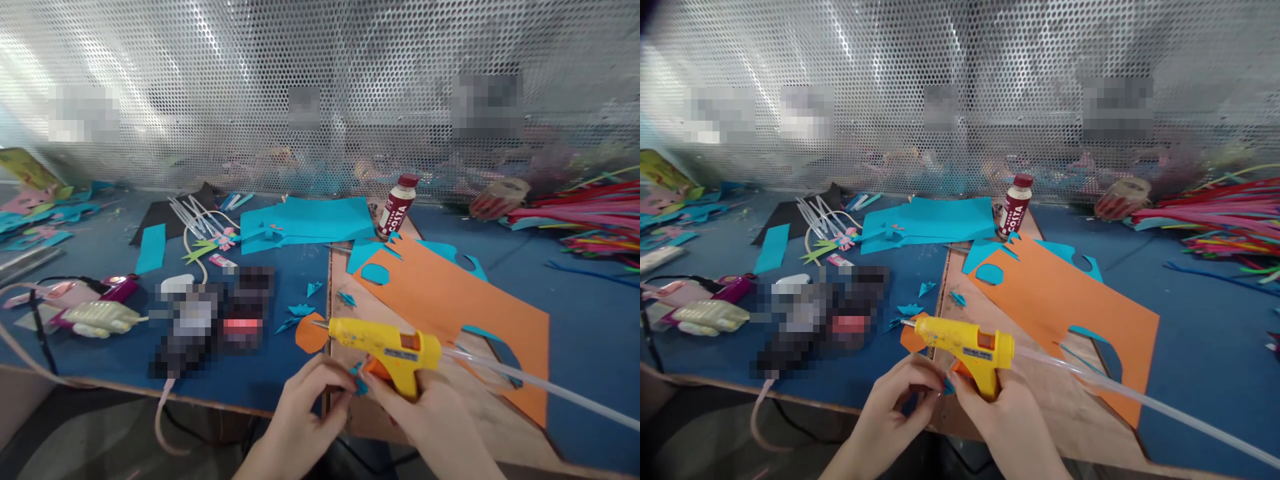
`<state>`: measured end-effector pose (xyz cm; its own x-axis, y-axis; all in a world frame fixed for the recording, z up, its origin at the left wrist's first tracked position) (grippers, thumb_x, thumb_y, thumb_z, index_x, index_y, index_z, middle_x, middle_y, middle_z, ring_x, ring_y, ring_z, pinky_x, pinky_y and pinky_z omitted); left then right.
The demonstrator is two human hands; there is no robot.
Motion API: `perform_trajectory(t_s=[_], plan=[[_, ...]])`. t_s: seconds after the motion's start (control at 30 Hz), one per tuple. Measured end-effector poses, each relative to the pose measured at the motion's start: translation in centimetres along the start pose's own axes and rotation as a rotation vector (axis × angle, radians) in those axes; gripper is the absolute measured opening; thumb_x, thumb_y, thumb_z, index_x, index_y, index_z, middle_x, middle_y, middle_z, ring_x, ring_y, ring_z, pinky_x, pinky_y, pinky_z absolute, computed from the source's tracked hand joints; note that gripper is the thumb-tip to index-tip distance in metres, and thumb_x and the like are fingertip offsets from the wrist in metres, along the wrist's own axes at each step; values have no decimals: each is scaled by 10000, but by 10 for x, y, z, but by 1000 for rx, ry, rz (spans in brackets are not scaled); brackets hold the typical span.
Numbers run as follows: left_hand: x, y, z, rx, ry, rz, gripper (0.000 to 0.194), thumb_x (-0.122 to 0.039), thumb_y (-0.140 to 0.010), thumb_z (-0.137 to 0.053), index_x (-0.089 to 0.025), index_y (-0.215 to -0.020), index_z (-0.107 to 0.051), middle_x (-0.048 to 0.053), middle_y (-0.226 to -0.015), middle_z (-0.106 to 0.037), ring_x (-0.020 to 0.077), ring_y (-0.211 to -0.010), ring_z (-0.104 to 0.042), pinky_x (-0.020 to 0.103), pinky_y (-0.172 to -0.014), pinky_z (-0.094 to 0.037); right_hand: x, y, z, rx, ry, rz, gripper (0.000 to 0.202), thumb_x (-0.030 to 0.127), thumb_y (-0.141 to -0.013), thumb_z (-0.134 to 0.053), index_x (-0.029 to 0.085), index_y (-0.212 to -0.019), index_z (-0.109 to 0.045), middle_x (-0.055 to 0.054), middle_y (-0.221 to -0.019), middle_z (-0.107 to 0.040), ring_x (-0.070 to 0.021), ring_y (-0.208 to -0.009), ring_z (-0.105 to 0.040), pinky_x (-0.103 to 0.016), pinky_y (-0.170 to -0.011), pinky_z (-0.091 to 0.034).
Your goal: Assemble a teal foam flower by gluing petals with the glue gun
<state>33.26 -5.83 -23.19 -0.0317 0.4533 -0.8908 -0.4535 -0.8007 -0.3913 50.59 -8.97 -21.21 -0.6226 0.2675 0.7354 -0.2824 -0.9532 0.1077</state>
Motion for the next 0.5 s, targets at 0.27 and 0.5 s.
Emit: perform_trajectory(t_s=[0.27, 0.5], plan=[[3, 2, -1, 0, 30, 110, 250, 23, -782, -506, -202, -826, -606, 37, -955, -645, 149, -888, -647, 223, -717, -518, 16, 1, 5, 8, -196, -70, 311, 461, -757, -555, 193, -669, -687, -30, -571, -662, -179, -533, -640, -238, -530, -521], [8, 1, 0, -84, 117, 145, 158, -46, -826, -564, -200, -831, -601, 33, -913, -638, 133, -822, -644, 190, -649, -516, -2, 14, 41, -129, -169, -19, 246, 490, -656, -663, 248, -662, -712, -27, -591, -687, -212, -560, -656, -259, -519, -535]])
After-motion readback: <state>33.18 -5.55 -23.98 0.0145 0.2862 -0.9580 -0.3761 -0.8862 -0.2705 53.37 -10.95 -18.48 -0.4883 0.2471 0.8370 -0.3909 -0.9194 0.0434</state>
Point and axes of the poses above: each hand's wrist, its own y-axis away from the middle knuckle, its own z-axis out of the back of the hand, x = y × z, the point moved 2 cm from there along -y, towards the middle knuckle
